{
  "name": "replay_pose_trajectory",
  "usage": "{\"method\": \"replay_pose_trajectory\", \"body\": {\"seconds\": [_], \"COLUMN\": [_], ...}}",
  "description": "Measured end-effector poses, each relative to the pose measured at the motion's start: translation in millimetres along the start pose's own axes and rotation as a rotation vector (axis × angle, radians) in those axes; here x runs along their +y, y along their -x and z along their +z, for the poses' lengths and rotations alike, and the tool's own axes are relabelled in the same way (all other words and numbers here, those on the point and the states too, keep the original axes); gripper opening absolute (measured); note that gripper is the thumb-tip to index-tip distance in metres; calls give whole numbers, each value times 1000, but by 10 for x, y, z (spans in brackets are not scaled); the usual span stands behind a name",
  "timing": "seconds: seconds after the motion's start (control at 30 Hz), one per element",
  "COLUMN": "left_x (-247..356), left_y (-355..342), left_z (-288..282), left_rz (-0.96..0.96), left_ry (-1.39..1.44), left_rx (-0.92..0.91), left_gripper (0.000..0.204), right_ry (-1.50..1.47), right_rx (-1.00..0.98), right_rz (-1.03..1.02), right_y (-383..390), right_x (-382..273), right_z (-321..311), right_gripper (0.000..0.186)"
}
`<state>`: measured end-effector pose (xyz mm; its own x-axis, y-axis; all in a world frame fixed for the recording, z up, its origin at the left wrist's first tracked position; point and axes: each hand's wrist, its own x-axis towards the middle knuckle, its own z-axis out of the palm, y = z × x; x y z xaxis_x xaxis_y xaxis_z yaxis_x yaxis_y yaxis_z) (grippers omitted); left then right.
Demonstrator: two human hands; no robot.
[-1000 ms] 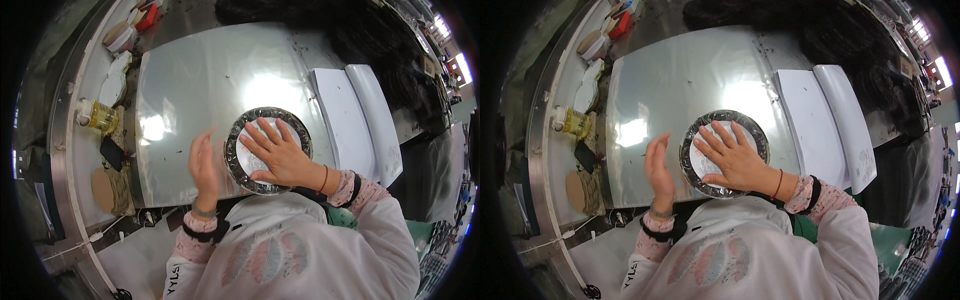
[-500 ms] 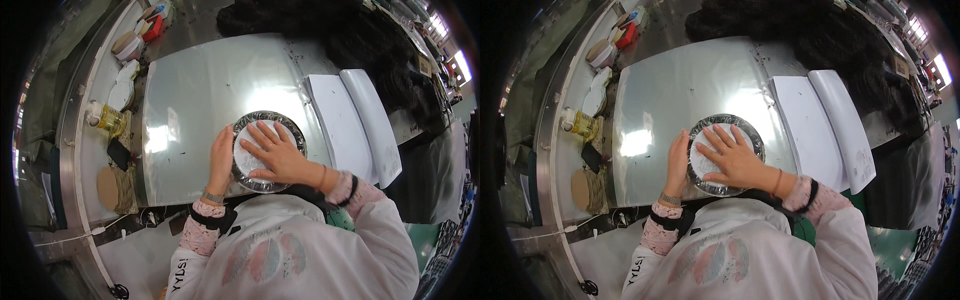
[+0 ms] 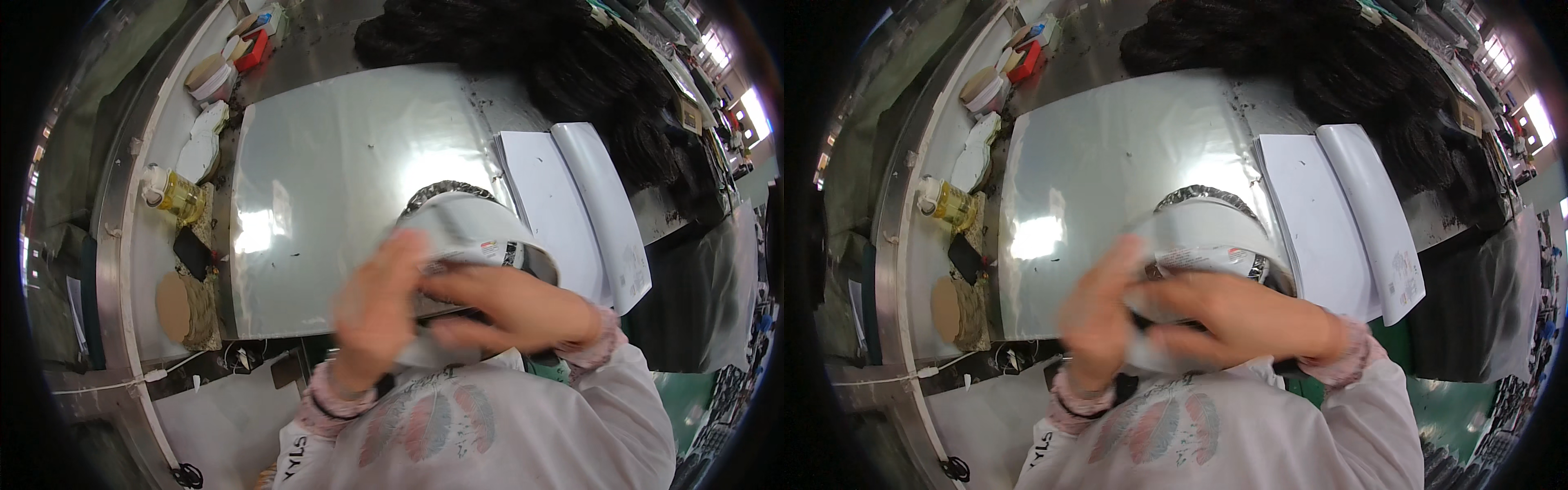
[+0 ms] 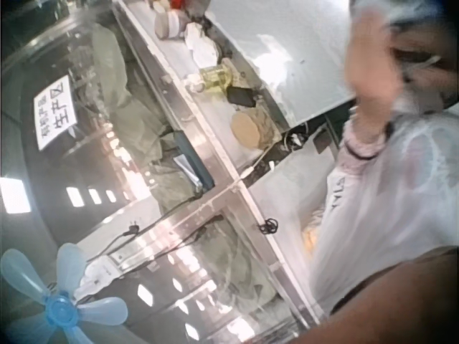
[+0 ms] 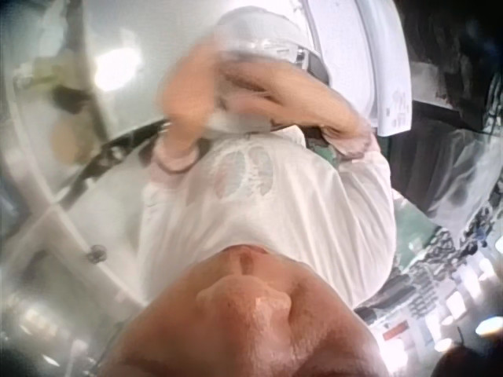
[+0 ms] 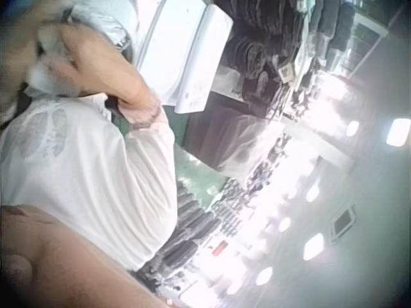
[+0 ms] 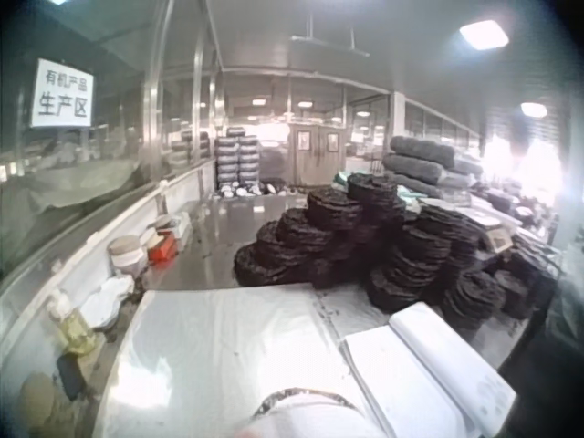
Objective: The person repeatedly places a dark, round food item into a metal ring mold on a stainless steel table, presses it down, wraps it in plastic film, and applies a round paper label. The process is repeated multiple times with new items and fresh plastic film.
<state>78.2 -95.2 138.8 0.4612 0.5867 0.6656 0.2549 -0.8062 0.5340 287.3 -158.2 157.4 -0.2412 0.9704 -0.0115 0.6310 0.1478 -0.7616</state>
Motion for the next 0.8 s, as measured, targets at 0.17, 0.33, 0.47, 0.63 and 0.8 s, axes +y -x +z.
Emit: {"method": "replay_pose_trajectory", "body": {"seconds": [0.17, 0.33, 0.47, 0.63, 0.8], "left_x": [-997, -1696, -1786, -1751, -1515], "left_y": [562, 1308, 1410, 1221, 910], "left_z": [-954, -828, -977, -761, -86], "left_rz": [-685, -820, -909, -835, -779], "left_ry": [60, -113, -32, 57, 330], "left_rx": [499, 404, 377, 487, 494], "left_gripper": [31, 29, 30, 26, 35], "right_ry": [-582, -894, -400, -230, -685], "right_rx": [726, 289, -354, -59, 751], "right_rz": [336, 508, 218, 111, -294], "right_y": [168, 164, -49, -1479, -2356], "right_x": [162, 1197, 985, 788, 422], "right_z": [-537, 392, -209, -1408, -2181], "right_gripper": [50, 66, 74, 70, 66]}}
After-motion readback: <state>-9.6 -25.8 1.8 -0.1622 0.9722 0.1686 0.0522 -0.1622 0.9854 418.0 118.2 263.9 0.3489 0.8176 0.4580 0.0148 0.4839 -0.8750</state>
